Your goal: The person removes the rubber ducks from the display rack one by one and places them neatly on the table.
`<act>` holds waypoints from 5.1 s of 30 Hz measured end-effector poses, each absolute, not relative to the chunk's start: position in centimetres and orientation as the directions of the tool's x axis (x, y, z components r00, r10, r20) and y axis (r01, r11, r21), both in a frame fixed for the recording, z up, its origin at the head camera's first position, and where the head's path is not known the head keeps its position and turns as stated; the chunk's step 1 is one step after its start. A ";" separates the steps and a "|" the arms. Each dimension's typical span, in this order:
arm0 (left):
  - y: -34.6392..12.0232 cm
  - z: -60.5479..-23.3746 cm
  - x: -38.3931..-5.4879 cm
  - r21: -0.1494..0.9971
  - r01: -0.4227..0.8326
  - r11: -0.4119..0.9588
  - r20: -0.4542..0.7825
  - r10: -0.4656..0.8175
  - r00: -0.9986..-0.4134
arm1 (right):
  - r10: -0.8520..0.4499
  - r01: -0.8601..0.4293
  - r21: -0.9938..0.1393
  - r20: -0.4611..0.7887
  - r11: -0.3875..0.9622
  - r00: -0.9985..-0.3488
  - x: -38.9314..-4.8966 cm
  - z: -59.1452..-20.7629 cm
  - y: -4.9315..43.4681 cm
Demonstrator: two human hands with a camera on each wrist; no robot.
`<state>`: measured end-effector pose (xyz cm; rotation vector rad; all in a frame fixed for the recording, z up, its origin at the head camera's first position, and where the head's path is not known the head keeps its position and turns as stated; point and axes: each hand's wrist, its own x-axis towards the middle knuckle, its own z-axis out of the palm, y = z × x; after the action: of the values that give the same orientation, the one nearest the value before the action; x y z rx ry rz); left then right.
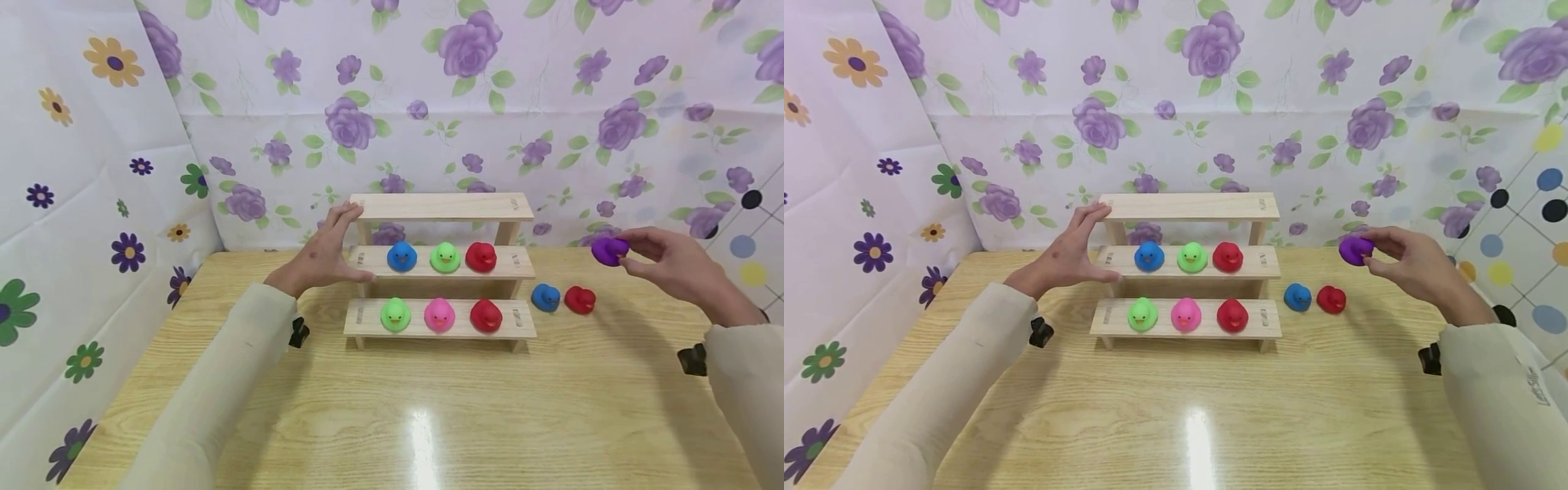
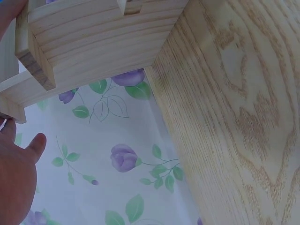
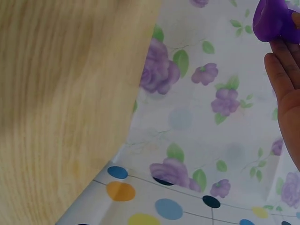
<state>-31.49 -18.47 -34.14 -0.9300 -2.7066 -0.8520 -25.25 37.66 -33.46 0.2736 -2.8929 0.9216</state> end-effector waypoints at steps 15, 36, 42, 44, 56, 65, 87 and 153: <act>-18.6 -34.2 -31.3 0.464 0.604 0.648 0.313 0.517 -0.796 | -0.149 -0.138 -0.526 0.022 0.839 -0.989 -24.4 -37.4 40.0; -18.4 -34.1 -31.6 0.481 0.579 0.658 0.284 0.508 -0.813 | -0.212 -0.176 -0.511 -0.012 0.841 -0.977 -24.5 -41.0 41.4; -18.4 -34.1 -31.4 0.482 0.581 0.656 0.288 0.508 -0.812 | -0.222 -0.186 -0.519 -0.007 0.834 -0.975 -24.7 -41.7 41.6; -18.4 -34.2 -31.4 0.484 0.581 0.655 0.287 0.509 -0.812 | -0.235 -0.201 -0.523 0.001 0.829 -0.972 -24.7 -41.9 41.7; -18.5 -34.2 -31.4 0.485 0.582 0.652 0.293 0.506 -0.811 | -0.220 -0.203 -0.527 0.031 0.825 -0.975 -24.5 -42.3 41.6; -18.5 -34.3 -31.3 0.482 0.587 0.650 0.295 0.510 -0.808 | -0.214 -0.190 -0.501 0.009 0.844 -0.977 -24.3 -41.7 41.4; -18.4 -33.8 -31.8 0.486 0.583 0.651 0.294 0.506 -0.811 | -0.260 -0.301 -0.579 0.155 0.757 -0.953 -24.0 -34.3 33.6; -18.2 -33.8 -31.6 0.482 0.563 0.672 0.237 0.518 -0.822 | -0.546 -0.551 -0.620 0.226 0.558 -0.807 -26.6 -28.8 16.7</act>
<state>-31.57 -18.21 -33.84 -0.9064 -2.7980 -0.8476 -26.56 16.73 -28.80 0.9733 -2.7664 1.1056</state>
